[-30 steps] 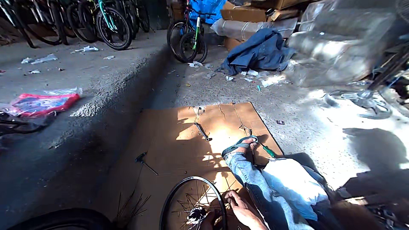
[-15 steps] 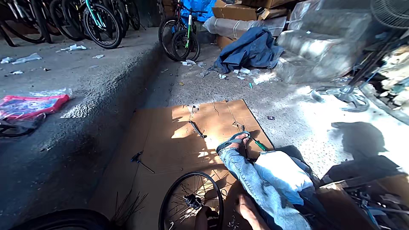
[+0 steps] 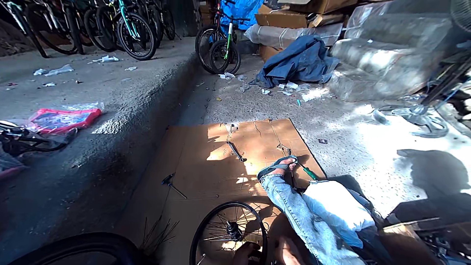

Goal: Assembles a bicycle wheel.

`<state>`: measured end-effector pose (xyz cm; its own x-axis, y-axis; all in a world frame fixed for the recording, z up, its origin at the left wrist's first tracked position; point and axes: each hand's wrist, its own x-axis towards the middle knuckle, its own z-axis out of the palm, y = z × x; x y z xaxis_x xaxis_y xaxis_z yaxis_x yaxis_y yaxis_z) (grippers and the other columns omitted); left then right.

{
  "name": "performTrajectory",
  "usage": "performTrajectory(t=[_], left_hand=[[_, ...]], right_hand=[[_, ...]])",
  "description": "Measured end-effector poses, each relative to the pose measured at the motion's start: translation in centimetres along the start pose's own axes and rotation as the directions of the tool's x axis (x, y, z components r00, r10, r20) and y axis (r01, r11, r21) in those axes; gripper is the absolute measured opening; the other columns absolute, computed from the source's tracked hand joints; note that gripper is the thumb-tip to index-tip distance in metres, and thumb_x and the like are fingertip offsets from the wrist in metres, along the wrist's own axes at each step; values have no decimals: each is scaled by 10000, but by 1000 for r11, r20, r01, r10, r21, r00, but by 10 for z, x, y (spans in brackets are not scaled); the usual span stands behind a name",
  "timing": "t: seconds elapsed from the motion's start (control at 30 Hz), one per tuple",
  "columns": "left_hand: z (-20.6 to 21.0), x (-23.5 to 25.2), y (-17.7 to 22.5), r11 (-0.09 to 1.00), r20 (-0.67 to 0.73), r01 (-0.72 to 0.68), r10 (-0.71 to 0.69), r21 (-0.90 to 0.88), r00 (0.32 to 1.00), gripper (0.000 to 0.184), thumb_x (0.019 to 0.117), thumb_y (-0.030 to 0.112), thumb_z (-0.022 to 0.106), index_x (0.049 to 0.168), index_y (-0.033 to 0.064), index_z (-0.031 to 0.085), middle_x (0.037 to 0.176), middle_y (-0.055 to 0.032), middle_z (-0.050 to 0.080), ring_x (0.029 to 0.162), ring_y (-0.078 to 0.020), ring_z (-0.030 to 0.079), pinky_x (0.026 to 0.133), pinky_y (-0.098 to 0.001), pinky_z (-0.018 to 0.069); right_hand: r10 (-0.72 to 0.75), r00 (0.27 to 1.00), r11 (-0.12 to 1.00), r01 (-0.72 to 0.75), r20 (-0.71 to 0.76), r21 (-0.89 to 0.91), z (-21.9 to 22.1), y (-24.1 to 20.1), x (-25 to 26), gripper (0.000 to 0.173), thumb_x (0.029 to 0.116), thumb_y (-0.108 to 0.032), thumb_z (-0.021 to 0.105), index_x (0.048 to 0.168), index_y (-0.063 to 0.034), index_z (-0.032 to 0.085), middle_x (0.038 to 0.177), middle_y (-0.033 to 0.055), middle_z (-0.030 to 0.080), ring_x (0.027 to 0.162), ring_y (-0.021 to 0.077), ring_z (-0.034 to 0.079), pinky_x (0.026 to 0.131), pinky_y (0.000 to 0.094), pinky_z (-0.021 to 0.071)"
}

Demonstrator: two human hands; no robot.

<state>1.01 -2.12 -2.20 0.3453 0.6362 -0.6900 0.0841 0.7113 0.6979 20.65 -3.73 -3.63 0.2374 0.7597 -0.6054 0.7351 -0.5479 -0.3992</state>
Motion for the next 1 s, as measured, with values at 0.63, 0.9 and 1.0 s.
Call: performTrajectory(t=[0.63,0.9,1.0], left_hand=[[19,29,-6,902,-35,-155,154,-404,987,284,1096,160,419,1072,-24,634,803,-122,657,682,-236,654,662,-412,594],[19,32,-7,922,-34,-130,126,-366,991,280,1099,158,430,1083,-29,638,819,-137,661,698,-258,667,674,-437,603],[18,31,-8,924,-31,-136,134,-356,990,275,1096,159,442,1078,-27,643,825,-141,662,702,-265,668,675,-444,603]], right_hand=[[-104,965,803,225,-242,551,5,-4,-69,147,924,-116,697,1031,-32,754,926,94,748,847,170,723,833,387,602],[-106,957,803,243,-270,544,9,-2,-66,137,930,-91,707,1036,-27,766,947,94,765,873,157,736,857,365,608],[-148,934,877,275,-325,393,10,-3,-65,153,906,-117,722,1030,-51,783,985,93,764,961,178,716,923,406,563]])
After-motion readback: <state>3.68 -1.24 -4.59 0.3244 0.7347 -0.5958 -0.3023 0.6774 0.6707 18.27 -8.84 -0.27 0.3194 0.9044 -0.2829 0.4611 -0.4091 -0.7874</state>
